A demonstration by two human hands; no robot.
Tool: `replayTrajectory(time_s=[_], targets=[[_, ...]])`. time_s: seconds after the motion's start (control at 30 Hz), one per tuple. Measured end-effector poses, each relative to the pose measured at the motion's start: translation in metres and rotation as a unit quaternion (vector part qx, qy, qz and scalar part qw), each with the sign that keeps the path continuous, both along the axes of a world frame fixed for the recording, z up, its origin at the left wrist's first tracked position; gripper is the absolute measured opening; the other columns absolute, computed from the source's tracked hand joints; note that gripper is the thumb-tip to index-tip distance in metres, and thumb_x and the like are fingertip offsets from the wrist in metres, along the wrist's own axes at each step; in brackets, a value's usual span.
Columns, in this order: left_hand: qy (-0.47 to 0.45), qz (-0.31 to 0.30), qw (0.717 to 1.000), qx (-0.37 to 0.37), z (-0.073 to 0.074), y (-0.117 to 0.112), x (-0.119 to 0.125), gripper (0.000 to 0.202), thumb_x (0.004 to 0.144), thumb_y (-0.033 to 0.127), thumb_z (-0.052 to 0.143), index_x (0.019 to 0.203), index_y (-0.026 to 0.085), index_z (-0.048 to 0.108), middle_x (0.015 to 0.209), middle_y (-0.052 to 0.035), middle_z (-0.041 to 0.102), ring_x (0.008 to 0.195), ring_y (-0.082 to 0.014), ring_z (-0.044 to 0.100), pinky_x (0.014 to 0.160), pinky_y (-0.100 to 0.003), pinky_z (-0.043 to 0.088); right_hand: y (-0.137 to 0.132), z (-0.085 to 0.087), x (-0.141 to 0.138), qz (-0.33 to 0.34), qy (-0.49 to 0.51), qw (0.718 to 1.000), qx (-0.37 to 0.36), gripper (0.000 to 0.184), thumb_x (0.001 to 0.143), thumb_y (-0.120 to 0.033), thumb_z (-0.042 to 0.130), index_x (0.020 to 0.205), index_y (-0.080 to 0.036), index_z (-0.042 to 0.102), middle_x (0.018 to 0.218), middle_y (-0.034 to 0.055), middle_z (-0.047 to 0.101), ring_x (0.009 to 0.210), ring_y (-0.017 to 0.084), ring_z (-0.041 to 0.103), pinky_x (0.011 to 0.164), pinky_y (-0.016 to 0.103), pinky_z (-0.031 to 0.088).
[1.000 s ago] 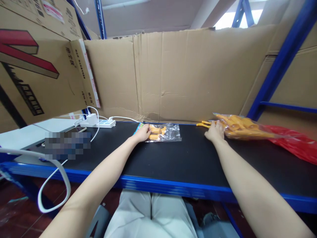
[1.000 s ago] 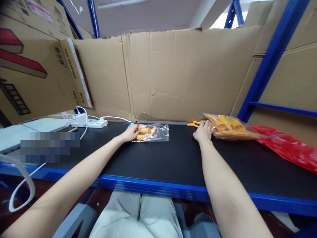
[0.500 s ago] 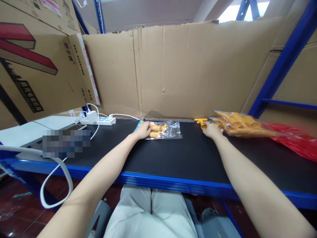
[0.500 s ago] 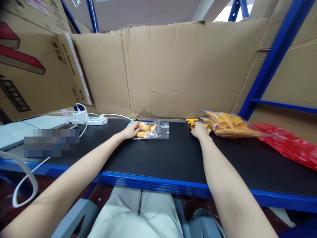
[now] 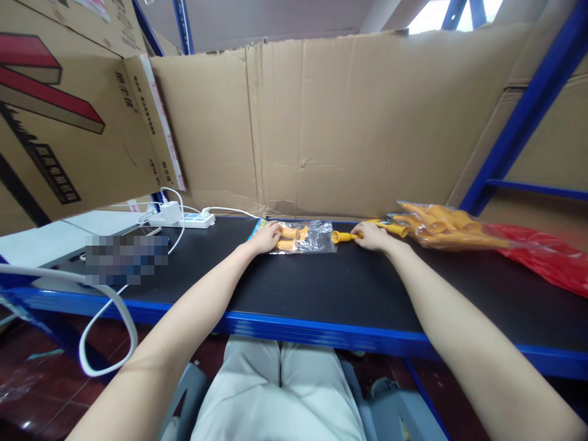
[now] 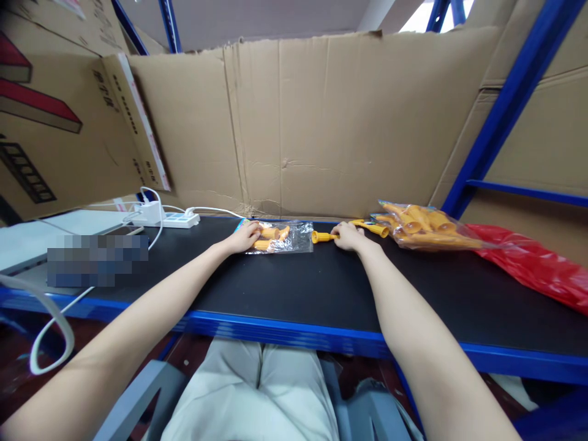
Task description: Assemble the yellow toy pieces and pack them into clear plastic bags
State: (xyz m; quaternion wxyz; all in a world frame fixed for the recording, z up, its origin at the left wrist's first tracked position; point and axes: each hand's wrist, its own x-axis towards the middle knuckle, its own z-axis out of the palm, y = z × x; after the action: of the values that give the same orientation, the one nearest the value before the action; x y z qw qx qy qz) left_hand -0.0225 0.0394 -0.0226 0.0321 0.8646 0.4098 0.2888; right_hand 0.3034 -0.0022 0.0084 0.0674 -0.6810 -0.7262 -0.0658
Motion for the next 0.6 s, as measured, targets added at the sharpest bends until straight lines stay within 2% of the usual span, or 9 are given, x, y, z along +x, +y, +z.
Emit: replayTrajectory(time_s=[0.13,0.2,0.33,0.5,0.6], targets=[[0.007,0.016,1.000,-0.012,0.001,-0.002,0.001,0.025,0.081,0.022,0.034,0.098,0.017,0.051,0.118,-0.0096,0.047,0.112,-0.0192,0.042,0.097,-0.035,0.031,-0.007,0.010,-0.008,-0.005,-0.005,0.999,-0.042,0.016,0.074,-0.027,0.052,0.086,-0.020,0.059,0.090,0.0038,0.065,0.090,0.021,0.055,0.090,0.043,0.029],[0.011,0.034,0.999,-0.014,0.001,-0.003,0.001,0.028,0.081,0.024,0.035,0.104,0.015,0.049,0.120,-0.0114,0.046,0.114,-0.0205,0.040,0.098,-0.035,0.030,-0.011,0.018,-0.010,-0.013,-0.015,1.000,-0.009,0.015,0.075,-0.027,0.050,0.085,-0.020,0.058,0.089,0.0047,0.065,0.089,0.022,0.056,0.090,0.044,0.027],[0.000,0.064,0.998,-0.028,0.004,-0.006,0.002,0.034,0.082,0.030,0.037,0.109,0.012,0.046,0.119,-0.0138,0.047,0.115,-0.0225,0.039,0.098,-0.036,0.029,-0.025,0.035,-0.020,0.009,0.012,0.998,0.059,0.019,0.077,-0.032,0.049,0.090,-0.021,0.060,0.090,0.0047,0.065,0.087,0.021,0.056,0.082,0.037,0.033],[-0.049,0.053,0.995,-0.064,0.006,-0.008,0.004,0.039,0.085,0.035,0.032,0.112,0.010,0.045,0.117,-0.0148,0.050,0.110,-0.0216,0.044,0.096,-0.035,0.032,-0.041,0.038,-0.054,0.103,0.026,0.994,0.001,0.017,0.074,-0.032,0.055,0.085,-0.022,0.064,0.086,0.0019,0.066,0.082,0.019,0.057,0.077,0.033,0.034],[-0.071,0.040,0.994,-0.079,0.005,-0.006,0.006,0.039,0.086,0.036,0.030,0.110,0.010,0.046,0.114,-0.0132,0.052,0.109,-0.0204,0.046,0.095,-0.034,0.032,-0.043,0.033,-0.068,0.121,0.042,0.991,-0.033,0.018,0.073,-0.031,0.055,0.085,-0.021,0.064,0.084,0.0019,0.066,0.079,0.018,0.057,0.073,0.030,0.035]])
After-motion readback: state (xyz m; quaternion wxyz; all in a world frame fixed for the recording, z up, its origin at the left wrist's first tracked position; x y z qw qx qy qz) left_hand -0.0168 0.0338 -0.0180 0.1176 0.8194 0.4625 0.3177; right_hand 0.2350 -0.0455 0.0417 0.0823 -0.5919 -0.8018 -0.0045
